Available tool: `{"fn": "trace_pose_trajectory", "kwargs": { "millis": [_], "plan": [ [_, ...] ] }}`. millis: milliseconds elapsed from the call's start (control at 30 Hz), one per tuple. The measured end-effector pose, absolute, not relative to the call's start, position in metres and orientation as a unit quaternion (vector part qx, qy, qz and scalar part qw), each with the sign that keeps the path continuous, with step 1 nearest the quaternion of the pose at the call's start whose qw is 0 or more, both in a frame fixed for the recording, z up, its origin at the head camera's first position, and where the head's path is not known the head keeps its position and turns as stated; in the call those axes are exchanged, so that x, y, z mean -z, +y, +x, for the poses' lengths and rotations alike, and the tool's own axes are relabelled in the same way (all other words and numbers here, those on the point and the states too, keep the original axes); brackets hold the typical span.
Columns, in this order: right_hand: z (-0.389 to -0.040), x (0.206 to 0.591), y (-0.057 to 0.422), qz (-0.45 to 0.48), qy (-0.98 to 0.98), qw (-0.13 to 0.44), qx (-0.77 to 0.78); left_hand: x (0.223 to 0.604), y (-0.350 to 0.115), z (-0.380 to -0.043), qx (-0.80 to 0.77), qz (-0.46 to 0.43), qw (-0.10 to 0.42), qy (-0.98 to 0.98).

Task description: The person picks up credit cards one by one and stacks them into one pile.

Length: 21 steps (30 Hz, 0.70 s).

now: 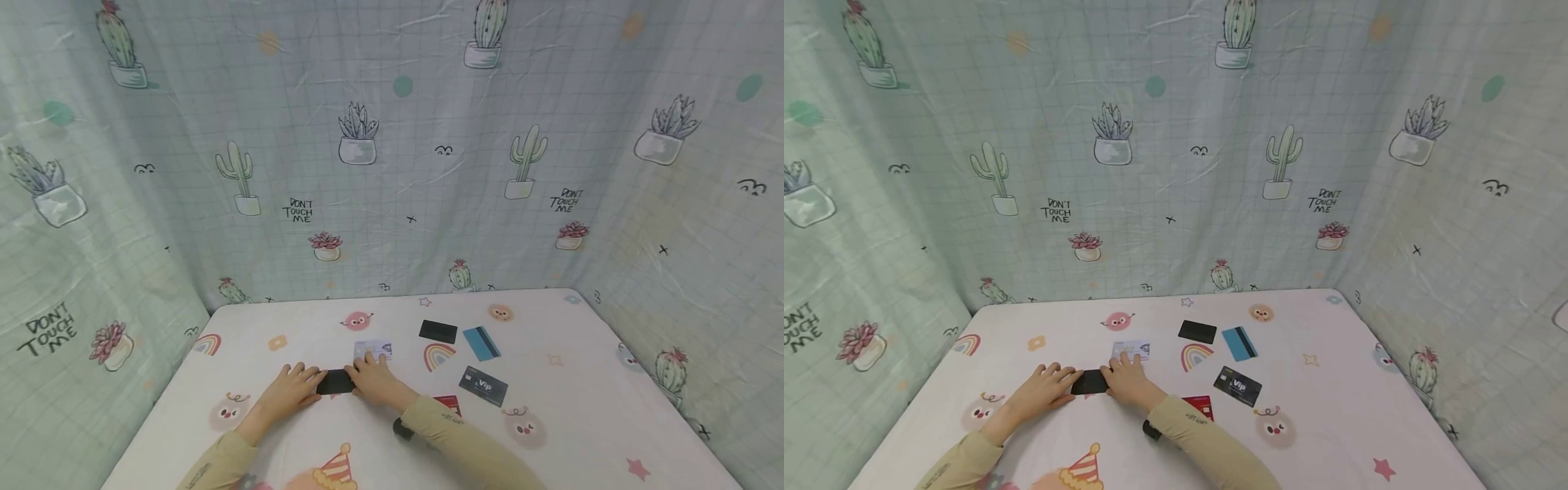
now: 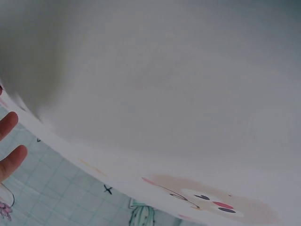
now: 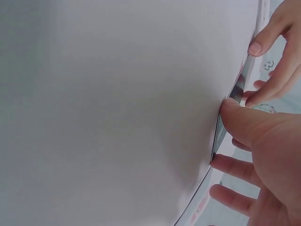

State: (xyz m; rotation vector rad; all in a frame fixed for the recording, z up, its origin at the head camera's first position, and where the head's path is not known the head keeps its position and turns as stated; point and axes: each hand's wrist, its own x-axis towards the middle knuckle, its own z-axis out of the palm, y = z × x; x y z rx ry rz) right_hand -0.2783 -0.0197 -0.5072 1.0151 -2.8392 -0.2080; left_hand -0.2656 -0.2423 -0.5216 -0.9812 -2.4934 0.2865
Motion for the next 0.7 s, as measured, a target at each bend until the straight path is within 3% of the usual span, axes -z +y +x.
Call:
{"fn": "trace_pose_trajectory", "kwargs": {
  "millis": [700],
  "plan": [
    [-0.2873,0.5083,-0.0211,0.359,-0.929,0.049,0.073,0.5265,-0.2417,-0.2725,-0.097,-0.382,0.246,-0.886]
  ]
}}
